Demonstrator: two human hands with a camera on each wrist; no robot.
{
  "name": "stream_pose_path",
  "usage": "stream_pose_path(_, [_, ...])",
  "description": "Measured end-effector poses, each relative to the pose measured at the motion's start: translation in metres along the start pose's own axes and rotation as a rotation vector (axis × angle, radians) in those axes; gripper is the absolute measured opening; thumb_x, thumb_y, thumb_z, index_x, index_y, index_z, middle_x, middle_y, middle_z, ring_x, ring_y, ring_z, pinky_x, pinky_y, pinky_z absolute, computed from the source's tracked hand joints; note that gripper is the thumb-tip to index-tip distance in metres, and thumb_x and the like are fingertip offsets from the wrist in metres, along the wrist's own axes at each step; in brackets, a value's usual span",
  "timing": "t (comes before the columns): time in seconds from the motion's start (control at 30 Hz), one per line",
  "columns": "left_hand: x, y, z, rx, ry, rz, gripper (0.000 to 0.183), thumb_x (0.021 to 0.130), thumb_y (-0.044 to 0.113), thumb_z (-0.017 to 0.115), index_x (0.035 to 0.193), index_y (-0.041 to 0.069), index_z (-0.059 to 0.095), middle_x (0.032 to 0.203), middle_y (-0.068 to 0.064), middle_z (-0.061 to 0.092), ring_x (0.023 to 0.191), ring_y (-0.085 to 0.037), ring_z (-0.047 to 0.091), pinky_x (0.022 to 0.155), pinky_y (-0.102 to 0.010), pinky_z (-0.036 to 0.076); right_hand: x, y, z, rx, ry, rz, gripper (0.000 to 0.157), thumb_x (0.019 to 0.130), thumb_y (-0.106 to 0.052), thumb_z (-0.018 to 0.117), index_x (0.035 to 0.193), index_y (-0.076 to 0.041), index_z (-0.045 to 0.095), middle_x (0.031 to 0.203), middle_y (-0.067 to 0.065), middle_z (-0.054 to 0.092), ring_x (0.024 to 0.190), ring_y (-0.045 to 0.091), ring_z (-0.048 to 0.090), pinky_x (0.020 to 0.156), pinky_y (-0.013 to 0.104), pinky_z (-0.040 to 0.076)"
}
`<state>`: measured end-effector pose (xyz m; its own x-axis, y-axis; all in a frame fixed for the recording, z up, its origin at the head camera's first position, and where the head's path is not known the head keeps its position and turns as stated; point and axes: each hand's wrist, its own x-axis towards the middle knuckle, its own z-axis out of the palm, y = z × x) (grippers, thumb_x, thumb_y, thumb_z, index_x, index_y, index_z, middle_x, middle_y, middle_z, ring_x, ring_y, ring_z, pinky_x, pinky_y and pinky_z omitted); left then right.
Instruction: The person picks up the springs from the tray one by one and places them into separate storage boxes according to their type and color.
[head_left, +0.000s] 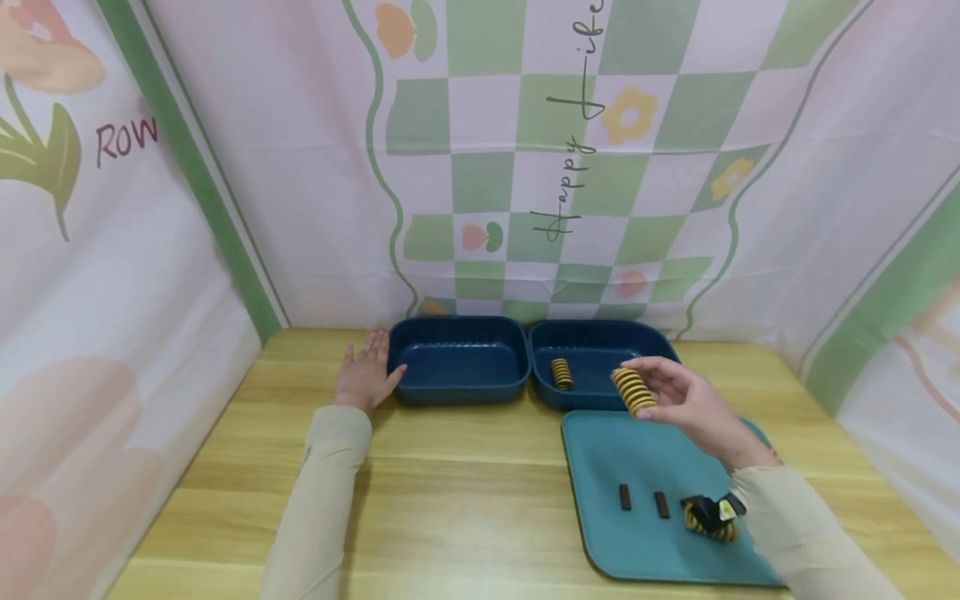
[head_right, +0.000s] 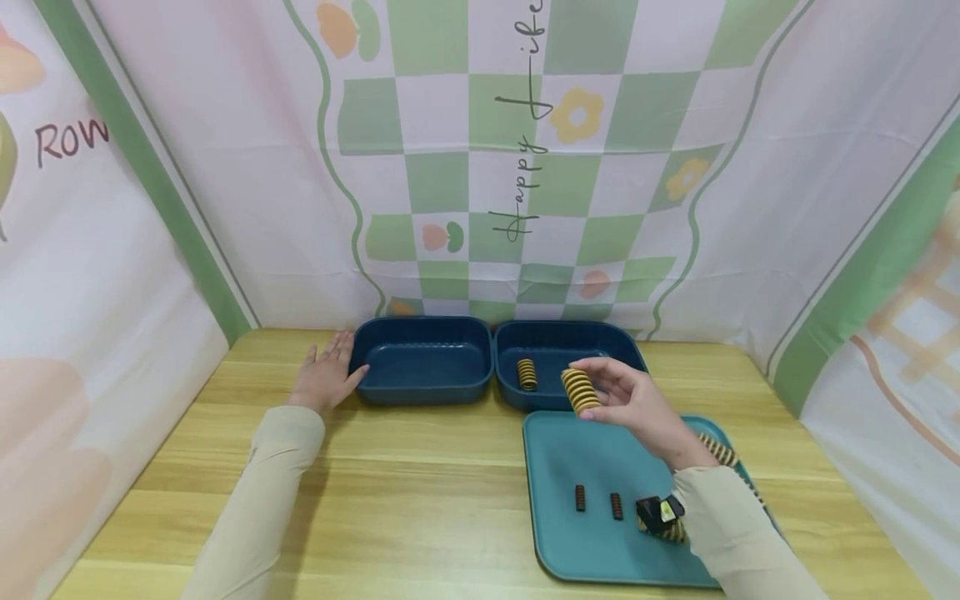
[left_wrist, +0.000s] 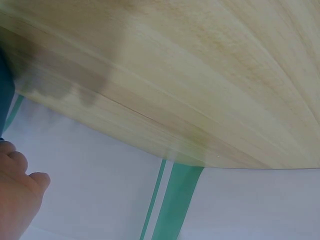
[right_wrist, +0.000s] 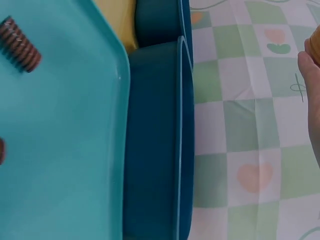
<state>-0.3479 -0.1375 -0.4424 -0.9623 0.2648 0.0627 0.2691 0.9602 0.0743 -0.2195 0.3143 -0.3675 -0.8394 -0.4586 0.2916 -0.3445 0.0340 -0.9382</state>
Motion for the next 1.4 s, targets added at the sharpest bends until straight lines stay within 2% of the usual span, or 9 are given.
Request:
stream_pose_path(0.63, [0.001, 0.000, 0.001, -0.020, 0.006, -0.005, 0.073, 0.099, 0.047, 0.034, 0.148, -0.004, 0.016, 0.154, -0.017, 0.017, 0.143, -0.029, 0.013, 0.113, -0.053, 0.010, 0.044, -0.004, -0.005, -0.014, 0.039, 0.000, 0.051, 0.082, 0.014, 0.062, 0.129, 0.001, 0.049, 0.124, -0.001, 0.057, 0.111, 0.011, 0.056, 0.080, 0.025, 0.053])
stream_pose_path(0.83, [0.000, -0.003, 0.002, -0.018, 0.014, -0.010, 0.072, 0.099, 0.045, 0.035, 0.148, -0.005, 0.017, 0.154, -0.019, 0.019, 0.142, -0.030, 0.014, 0.112, -0.053, 0.011, 0.065, -0.011, -0.004, -0.057, 0.029, 0.066, 0.054, 0.081, 0.008, 0.067, 0.131, 0.002, 0.046, 0.126, 0.003, 0.054, 0.109, 0.012, 0.059, 0.081, 0.028, 0.053])
stream_pose_path(0.93, [-0.001, -0.003, 0.001, -0.023, 0.014, -0.015, 0.072, 0.099, 0.045, 0.035, 0.148, -0.004, 0.017, 0.154, -0.018, 0.019, 0.142, -0.029, 0.014, 0.113, -0.053, 0.011, 0.077, -0.013, -0.003, -0.156, 0.027, 0.121, 0.057, 0.080, 0.000, 0.073, 0.131, 0.002, 0.047, 0.128, 0.009, 0.051, 0.109, 0.012, 0.059, 0.081, 0.028, 0.053])
stream_pose_path(1.07, [-0.001, -0.003, -0.001, -0.029, 0.021, -0.006, 0.072, 0.099, 0.045, 0.035, 0.148, -0.005, 0.018, 0.154, -0.018, 0.019, 0.142, -0.029, 0.014, 0.112, -0.054, 0.011, 0.090, -0.012, -0.004, -0.346, -0.007, 0.149, 0.060, 0.077, -0.008, 0.077, 0.129, 0.002, 0.049, 0.129, 0.017, 0.051, 0.115, 0.023, 0.056, 0.083, 0.031, 0.053])
stream_pose_path(1.13, [-0.001, -0.002, -0.001, -0.026, 0.021, -0.001, 0.072, 0.099, 0.045, 0.035, 0.148, -0.005, 0.018, 0.154, -0.019, 0.019, 0.142, -0.030, 0.015, 0.112, -0.054, 0.010, 0.097, -0.008, -0.006, -0.483, -0.035, 0.128, 0.058, 0.076, -0.007, 0.079, 0.126, 0.003, 0.051, 0.126, 0.019, 0.053, 0.115, 0.030, 0.055, 0.086, 0.035, 0.052])
stream_pose_path(1.3, [-0.001, -0.001, -0.001, -0.011, 0.008, -0.002, 0.073, 0.099, 0.046, 0.034, 0.148, -0.005, 0.018, 0.154, -0.018, 0.019, 0.142, -0.029, 0.014, 0.113, -0.053, 0.010, 0.113, 0.017, -0.011, -0.965, -0.129, 0.044, 0.052, 0.072, -0.002, 0.080, 0.117, 0.006, 0.057, 0.111, 0.019, 0.059, 0.097, 0.031, 0.060, 0.081, 0.043, 0.051])
stream_pose_path(1.37, [-0.001, 0.000, 0.000, -0.007, 0.004, -0.001, 0.072, 0.099, 0.046, 0.035, 0.148, -0.005, 0.018, 0.154, -0.018, 0.019, 0.142, -0.029, 0.014, 0.112, -0.053, 0.011, 0.117, 0.031, -0.014, -1.083, -0.170, 0.055, 0.050, 0.072, -0.001, 0.078, 0.116, 0.008, 0.057, 0.106, 0.019, 0.060, 0.090, 0.030, 0.059, 0.076, 0.044, 0.050])
stream_pose_path(1.4, [-0.001, 0.000, 0.001, -0.004, 0.000, 0.000, 0.072, 0.099, 0.046, 0.034, 0.148, -0.005, 0.018, 0.154, -0.018, 0.019, 0.142, -0.029, 0.014, 0.112, -0.054, 0.011, 0.118, 0.038, -0.015, -1.108, -0.186, 0.075, 0.050, 0.072, -0.001, 0.077, 0.116, 0.009, 0.057, 0.105, 0.019, 0.060, 0.089, 0.029, 0.059, 0.075, 0.044, 0.050])
